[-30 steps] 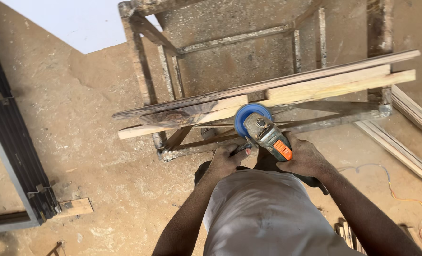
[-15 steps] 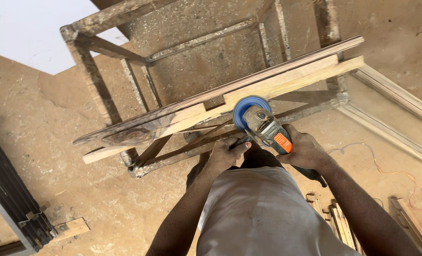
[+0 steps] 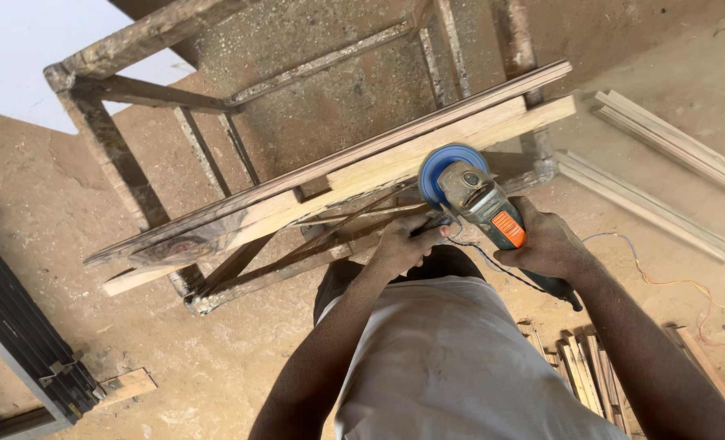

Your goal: The person uses an angle grinder with a sanding disc to smooth the surface of a wooden plank resting on a metal frame. They move the tool back and forth along the length of the plank, occasionally repositioning it to work on different sections.

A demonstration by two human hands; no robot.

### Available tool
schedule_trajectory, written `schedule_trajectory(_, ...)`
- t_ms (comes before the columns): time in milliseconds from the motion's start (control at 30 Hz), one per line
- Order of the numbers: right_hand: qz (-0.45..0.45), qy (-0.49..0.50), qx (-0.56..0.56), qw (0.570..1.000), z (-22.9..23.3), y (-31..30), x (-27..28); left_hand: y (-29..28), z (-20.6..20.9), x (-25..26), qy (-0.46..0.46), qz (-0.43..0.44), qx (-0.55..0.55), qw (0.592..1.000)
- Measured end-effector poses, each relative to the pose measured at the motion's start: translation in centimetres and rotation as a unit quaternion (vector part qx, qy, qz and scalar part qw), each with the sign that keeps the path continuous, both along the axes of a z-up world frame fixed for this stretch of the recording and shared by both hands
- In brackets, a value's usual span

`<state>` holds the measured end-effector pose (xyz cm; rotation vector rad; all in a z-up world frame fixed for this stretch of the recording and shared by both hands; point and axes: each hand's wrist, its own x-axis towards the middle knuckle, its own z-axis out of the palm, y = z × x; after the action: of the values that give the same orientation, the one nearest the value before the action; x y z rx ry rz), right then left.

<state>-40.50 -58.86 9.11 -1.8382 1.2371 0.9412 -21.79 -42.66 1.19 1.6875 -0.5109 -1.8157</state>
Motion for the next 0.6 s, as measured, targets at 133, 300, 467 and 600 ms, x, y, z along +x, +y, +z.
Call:
schedule_trajectory(133, -0.003, 0.002, -0.011, 1.000, 0.3, -2.1, -1.8, -2.3, 0.0, -1.7, 0.027, 0.032, -0.016, 0.999)
schedule_trajectory(300, -0.025, -0.003, -0.012, 1.000, 0.8, -4.9, -3.7, -5.3, -0.6, -3.6, 0.046, 0.036, -0.037, 0.998)
schedule_trajectory(467, -0.029, -0.030, -0.033, 0.999, 1.0, -7.1, -5.5, -8.0, -0.5, -4.9, 0.072, 0.038, -0.050, 0.995)
schedule_trajectory(600, -0.034, -0.035, -0.036, 0.998, 0.8, -8.1, -7.0, -9.5, -0.4, -5.9, 0.095, 0.042, -0.022, 0.994)
